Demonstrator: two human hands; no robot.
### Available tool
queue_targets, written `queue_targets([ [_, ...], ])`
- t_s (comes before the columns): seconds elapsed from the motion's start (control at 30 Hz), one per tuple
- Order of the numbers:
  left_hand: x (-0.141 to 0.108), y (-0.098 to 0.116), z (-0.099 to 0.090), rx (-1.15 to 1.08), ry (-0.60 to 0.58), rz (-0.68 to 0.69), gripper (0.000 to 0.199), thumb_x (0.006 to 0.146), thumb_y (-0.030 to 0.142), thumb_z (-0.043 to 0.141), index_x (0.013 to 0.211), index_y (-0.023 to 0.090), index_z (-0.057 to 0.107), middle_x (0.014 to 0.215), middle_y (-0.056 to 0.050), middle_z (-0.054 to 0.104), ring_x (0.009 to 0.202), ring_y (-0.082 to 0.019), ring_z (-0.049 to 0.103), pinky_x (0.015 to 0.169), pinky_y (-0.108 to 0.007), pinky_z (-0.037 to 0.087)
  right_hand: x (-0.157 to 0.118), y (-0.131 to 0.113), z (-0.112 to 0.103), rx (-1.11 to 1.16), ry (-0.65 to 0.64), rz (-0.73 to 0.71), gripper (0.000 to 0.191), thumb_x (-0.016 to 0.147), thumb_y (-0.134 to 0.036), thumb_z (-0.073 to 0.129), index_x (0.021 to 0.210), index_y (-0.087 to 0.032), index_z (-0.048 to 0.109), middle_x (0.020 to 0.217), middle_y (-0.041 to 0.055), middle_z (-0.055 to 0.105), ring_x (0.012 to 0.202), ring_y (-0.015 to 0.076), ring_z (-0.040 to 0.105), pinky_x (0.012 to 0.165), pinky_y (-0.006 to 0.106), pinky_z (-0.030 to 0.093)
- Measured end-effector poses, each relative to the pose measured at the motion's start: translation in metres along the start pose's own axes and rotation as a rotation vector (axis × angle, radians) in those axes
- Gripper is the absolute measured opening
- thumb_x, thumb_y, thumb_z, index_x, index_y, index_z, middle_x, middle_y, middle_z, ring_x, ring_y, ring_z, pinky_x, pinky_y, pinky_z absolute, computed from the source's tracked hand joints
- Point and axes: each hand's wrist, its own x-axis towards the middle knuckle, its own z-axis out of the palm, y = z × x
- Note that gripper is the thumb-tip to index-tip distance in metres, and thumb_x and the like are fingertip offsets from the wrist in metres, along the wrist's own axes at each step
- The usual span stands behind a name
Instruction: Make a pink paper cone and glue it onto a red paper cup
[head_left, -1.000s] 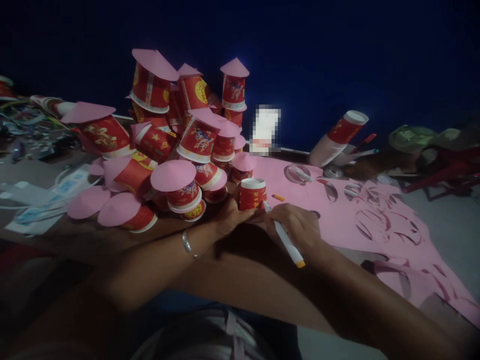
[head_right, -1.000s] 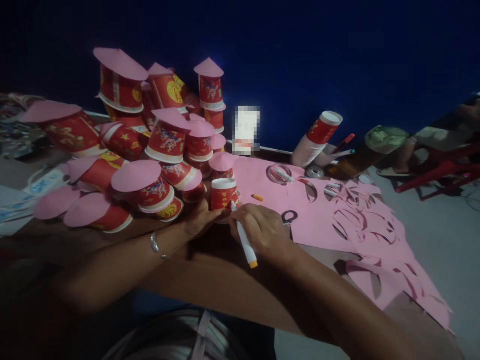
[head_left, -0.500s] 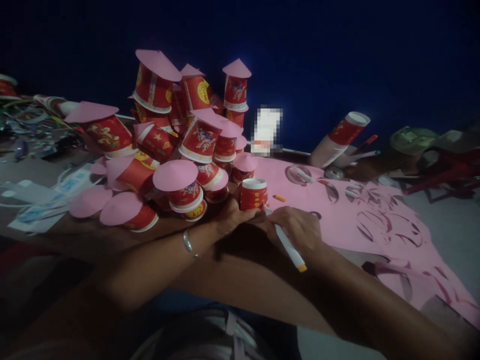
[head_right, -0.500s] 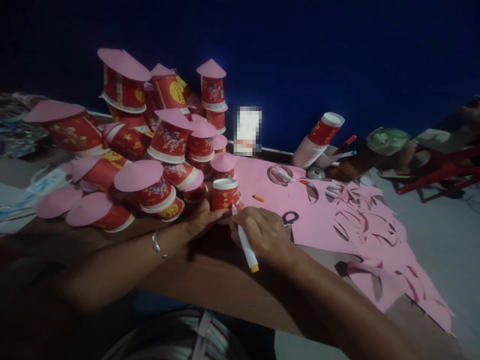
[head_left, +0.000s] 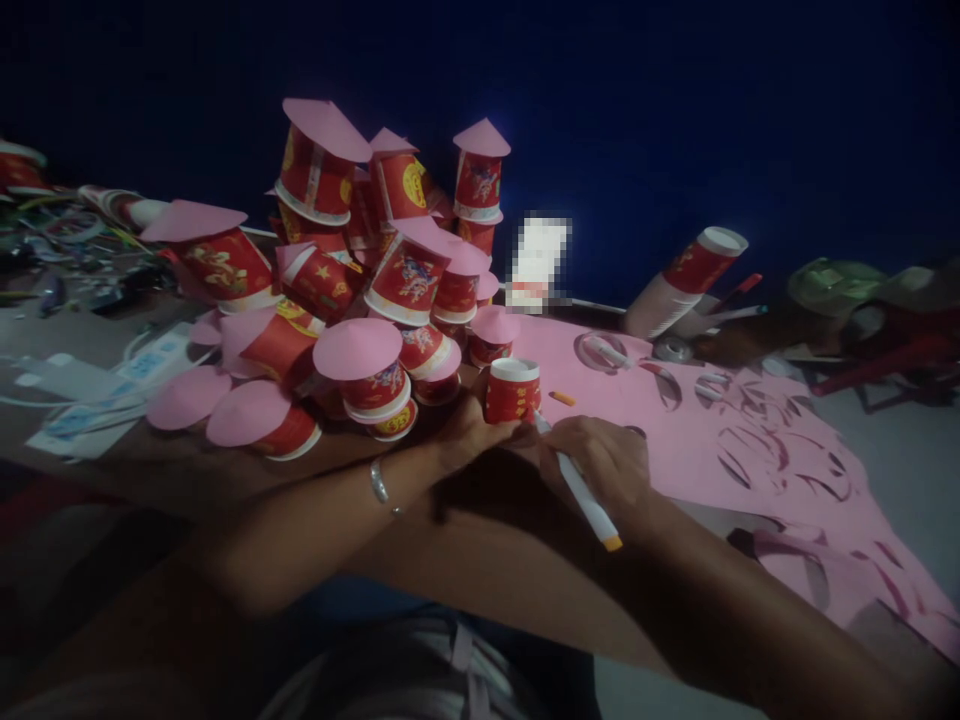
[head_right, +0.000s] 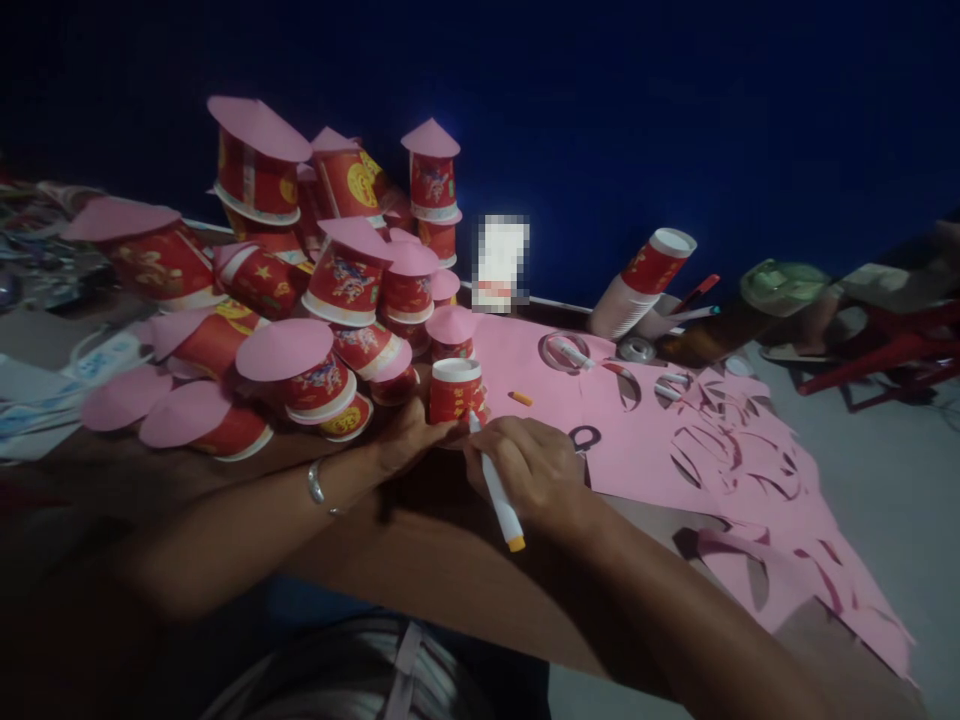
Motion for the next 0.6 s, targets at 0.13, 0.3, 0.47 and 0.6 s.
queue_targets([
  [0.13,0.003,0.003,0.003,0.049,0.044,0.002,0.069,0.051,0.05,0.099,0.1,0.02,0.061,0.095,-0.007,0.074,0.091,-0.028,0.07,0.084,-0.043,0.059,0.006,-0.007,-0.003,-0.009,-0.018,-0.076,0.017,0.093,-0.005,0.067,0.103,-0.017,0.061,0.079,0.003,0.073,0.064,0.0148,0.065,0.057,0.028,0.052],
  [0.3,0.009,-0.007,0.005,0.088,0.06,0.107,0.074,0.049,0.045,0.099,0.107,0.022,0.06,0.101,-0.006,0.072,0.092,-0.026,0.068,0.084,-0.042,0.059,0.01,-0.013,-0.003,-0.037,-0.051,-0.136,0.012,0.094,-0.005,0.067,0.099,-0.014,0.063,0.078,0.005,0.072,0.062,0.0156,0.064,0.056,0.029,0.05],
  [0.47,0.008,-0.018,0.004,0.091,0.036,0.153,0.056,0.059,0.04,0.095,0.098,0.023,0.061,0.085,-0.002,0.069,0.088,-0.025,0.066,0.084,-0.04,0.058,0.01,-0.015,-0.002,-0.029,-0.091,-0.109,0.007,0.098,-0.007,0.065,0.1,-0.014,0.064,0.083,0.0063,0.074,0.067,0.0155,0.066,0.06,0.028,0.053],
  [0.6,0.006,-0.018,0.003,0.085,0.058,0.156,0.057,0.057,0.034,0.096,0.098,0.024,0.058,0.084,-0.001,0.067,0.086,-0.025,0.065,0.081,-0.039,0.058,0.011,-0.014,-0.003,-0.047,-0.061,-0.121,0.011,0.096,-0.006,0.067,0.1,-0.014,0.063,0.081,0.0062,0.074,0.066,0.0155,0.065,0.059,0.029,0.052],
])
